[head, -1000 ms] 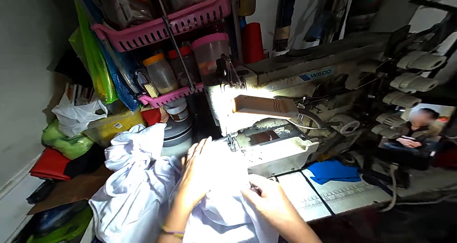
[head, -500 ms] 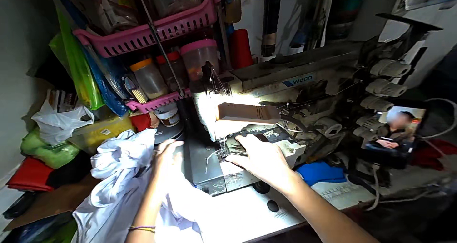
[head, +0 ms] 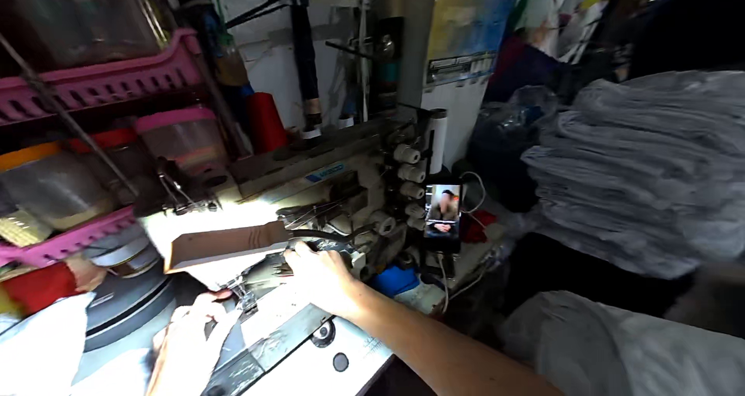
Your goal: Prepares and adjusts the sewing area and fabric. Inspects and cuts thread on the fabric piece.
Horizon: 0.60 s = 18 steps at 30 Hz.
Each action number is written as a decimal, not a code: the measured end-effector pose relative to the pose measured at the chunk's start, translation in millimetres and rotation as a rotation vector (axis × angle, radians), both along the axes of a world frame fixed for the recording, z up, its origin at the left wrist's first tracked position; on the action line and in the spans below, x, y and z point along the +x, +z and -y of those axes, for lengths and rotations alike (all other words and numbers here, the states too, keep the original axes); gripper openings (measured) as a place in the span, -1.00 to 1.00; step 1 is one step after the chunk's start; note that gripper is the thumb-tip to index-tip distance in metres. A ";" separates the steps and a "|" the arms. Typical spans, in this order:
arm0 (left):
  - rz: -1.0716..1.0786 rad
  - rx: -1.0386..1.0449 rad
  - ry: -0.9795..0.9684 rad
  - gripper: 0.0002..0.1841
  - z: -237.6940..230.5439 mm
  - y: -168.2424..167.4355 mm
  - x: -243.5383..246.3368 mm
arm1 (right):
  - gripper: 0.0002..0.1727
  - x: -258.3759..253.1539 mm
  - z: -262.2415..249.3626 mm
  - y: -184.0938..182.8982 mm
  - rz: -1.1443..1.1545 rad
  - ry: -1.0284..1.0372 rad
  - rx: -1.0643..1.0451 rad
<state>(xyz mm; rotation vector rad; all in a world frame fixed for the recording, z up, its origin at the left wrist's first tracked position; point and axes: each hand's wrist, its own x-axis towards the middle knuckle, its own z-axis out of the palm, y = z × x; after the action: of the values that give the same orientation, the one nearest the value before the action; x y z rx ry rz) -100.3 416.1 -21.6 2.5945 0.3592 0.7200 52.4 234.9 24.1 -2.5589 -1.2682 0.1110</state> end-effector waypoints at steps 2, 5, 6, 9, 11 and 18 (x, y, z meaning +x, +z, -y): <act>-0.030 0.028 0.006 -0.66 1.6 4.2 -2.1 | -0.53 5.8 -2.8 -0.2 -0.017 -0.028 0.009; -0.105 0.072 0.059 -0.68 8.8 9.8 -2.1 | -0.61 -2.3 1.9 -0.8 -0.039 -0.057 0.054; -0.170 0.056 0.090 -0.63 11.8 15.4 -2.4 | -0.61 -7.1 7.8 -0.4 -0.051 -0.069 0.082; -0.287 0.025 0.084 -0.57 7.5 22.8 -7.6 | -0.64 -17.0 40.7 -6.7 -0.040 -0.148 0.289; -0.264 0.006 0.055 -0.57 -1.6 19.2 -15.2 | -0.68 -9.8 67.4 -18.0 -0.017 -0.199 0.450; 0.088 -0.042 0.060 -0.62 -13.2 2.7 -17.3 | -0.68 28.7 94.0 -38.2 -0.469 -0.333 0.668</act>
<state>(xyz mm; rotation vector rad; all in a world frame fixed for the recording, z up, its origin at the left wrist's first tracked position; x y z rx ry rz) -117.5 429.3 -18.9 2.5121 0.4219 0.8352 81.1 140.9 -14.1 -1.9610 -0.5632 0.1701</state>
